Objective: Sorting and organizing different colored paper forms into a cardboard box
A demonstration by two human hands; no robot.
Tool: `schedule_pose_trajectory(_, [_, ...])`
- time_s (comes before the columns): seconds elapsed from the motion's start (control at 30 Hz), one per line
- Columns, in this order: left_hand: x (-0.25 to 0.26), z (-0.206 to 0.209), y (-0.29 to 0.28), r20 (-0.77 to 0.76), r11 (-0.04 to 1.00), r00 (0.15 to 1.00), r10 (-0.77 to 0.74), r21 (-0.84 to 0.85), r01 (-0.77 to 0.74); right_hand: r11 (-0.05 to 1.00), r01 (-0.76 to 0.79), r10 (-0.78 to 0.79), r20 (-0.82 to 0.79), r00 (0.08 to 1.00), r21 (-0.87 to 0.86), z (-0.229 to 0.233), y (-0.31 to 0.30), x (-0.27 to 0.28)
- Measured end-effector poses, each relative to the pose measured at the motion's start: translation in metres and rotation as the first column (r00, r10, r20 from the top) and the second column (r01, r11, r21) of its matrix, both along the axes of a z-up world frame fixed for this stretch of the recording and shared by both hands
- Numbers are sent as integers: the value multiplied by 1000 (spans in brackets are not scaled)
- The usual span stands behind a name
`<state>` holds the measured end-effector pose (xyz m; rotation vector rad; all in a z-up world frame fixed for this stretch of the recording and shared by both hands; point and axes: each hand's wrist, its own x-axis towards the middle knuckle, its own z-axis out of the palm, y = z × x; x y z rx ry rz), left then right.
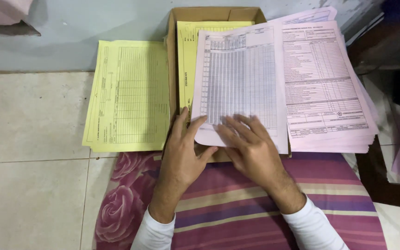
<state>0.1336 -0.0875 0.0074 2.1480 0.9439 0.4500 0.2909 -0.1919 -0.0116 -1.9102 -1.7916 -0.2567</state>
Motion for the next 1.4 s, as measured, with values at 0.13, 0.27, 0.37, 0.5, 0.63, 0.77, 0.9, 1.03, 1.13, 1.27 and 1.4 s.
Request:
schedule_pose_trajectory(0.13, [-4, -10, 2, -63, 1000, 998, -9, 29, 11, 993, 46, -41, 51, 998, -108, 13, -14, 19])
schedule_pose_trajectory(0.27, [-5, -9, 2, -117, 999, 992, -39, 12, 41, 967, 160, -152, 56, 987, -197, 20, -23, 35])
schedule_pose_trajectory(0.37, [-3, -17, 3, -128, 999, 991, -26, 30, 30, 960, 187, -176, 70, 982, -210, 14, -23, 42])
schedule_pose_trajectory(0.5, [-2, -27, 4, -100, 998, 995, -9, 64, 15, 948, 183, -169, 75, 983, -262, 7, -22, 39])
schedule_pose_trajectory(0.63, [-3, -20, 1, -77, 998, 997, -31, 51, 35, 939, 198, -187, 65, 980, -280, 6, -22, 39])
schedule_pose_trajectory(0.77, [-1, -32, 1, -88, 997, 996, 10, 84, -2, 934, 216, -202, 76, 976, -284, 5, -21, 39])
schedule_pose_trajectory(0.9, [2, -29, -1, -75, 992, 996, 40, 121, -31, 923, 221, -218, 46, 975, -314, 2, -19, 41])
schedule_pose_trajectory(1.03, [-3, -2, -8, 96, 952, 995, 36, 300, -63, 923, 220, -215, 51, 975, -316, 5, -18, 40])
schedule_pose_trajectory(1.13, [-19, 23, 0, 390, 938, 920, 23, 309, -155, 906, 242, -223, 94, 970, -348, 6, -18, 38])
schedule_pose_trajectory(1.27, [-56, -2, 39, 126, 909, 959, 252, 310, -280, 908, 268, -242, 119, 963, -321, -1, -20, 39])
schedule_pose_trajectory(1.4, [-79, -64, 75, -439, 934, 828, 349, 92, -345, 914, 265, -238, 122, 964, -308, -3, -20, 40])
